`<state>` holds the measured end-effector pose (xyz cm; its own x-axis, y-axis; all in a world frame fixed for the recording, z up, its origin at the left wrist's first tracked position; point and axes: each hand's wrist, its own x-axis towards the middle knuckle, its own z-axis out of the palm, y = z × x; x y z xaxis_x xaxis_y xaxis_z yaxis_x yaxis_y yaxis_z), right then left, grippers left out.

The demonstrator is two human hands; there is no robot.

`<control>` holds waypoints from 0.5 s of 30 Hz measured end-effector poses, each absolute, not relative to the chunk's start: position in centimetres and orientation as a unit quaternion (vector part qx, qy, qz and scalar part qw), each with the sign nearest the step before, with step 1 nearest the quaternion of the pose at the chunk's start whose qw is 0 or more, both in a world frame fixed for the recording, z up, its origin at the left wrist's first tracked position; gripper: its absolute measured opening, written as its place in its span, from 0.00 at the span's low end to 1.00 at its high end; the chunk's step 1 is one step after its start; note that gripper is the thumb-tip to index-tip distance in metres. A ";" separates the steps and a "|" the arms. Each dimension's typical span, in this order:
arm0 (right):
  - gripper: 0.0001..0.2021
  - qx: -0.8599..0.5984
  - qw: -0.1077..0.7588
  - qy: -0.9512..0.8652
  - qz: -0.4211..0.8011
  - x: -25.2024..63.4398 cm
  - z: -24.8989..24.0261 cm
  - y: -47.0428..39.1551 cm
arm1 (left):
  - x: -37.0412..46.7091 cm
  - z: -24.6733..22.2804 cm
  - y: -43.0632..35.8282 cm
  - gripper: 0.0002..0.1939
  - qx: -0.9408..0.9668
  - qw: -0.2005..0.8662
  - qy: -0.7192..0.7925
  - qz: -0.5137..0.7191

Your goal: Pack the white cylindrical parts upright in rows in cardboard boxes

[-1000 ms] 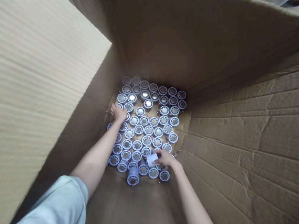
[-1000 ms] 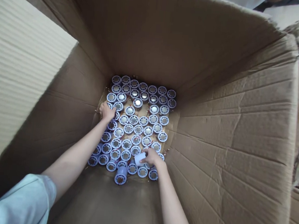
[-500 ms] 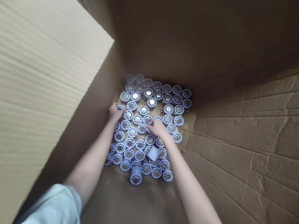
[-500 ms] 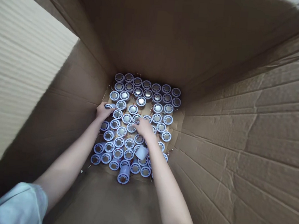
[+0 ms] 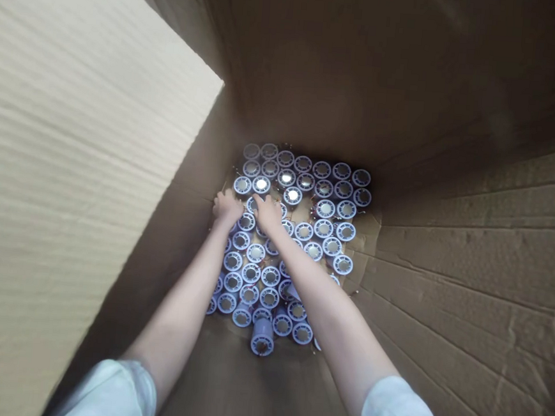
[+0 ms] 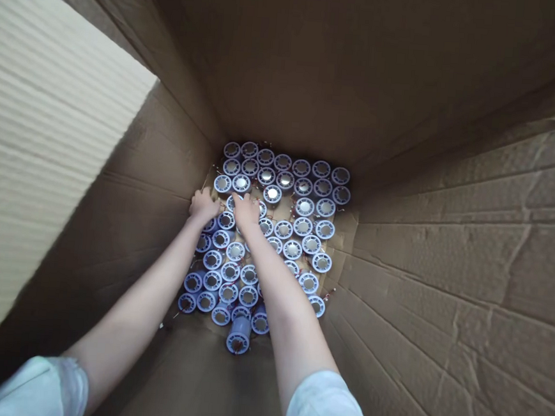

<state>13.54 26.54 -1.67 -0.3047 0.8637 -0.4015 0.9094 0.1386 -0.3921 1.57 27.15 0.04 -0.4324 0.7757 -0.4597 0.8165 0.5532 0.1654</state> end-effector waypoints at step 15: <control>0.28 0.475 -0.010 0.823 -0.310 14.7 -2.9 29.6 | 1.0 -2.4 28.4 0.31 0.531 0.256 0.807 0.026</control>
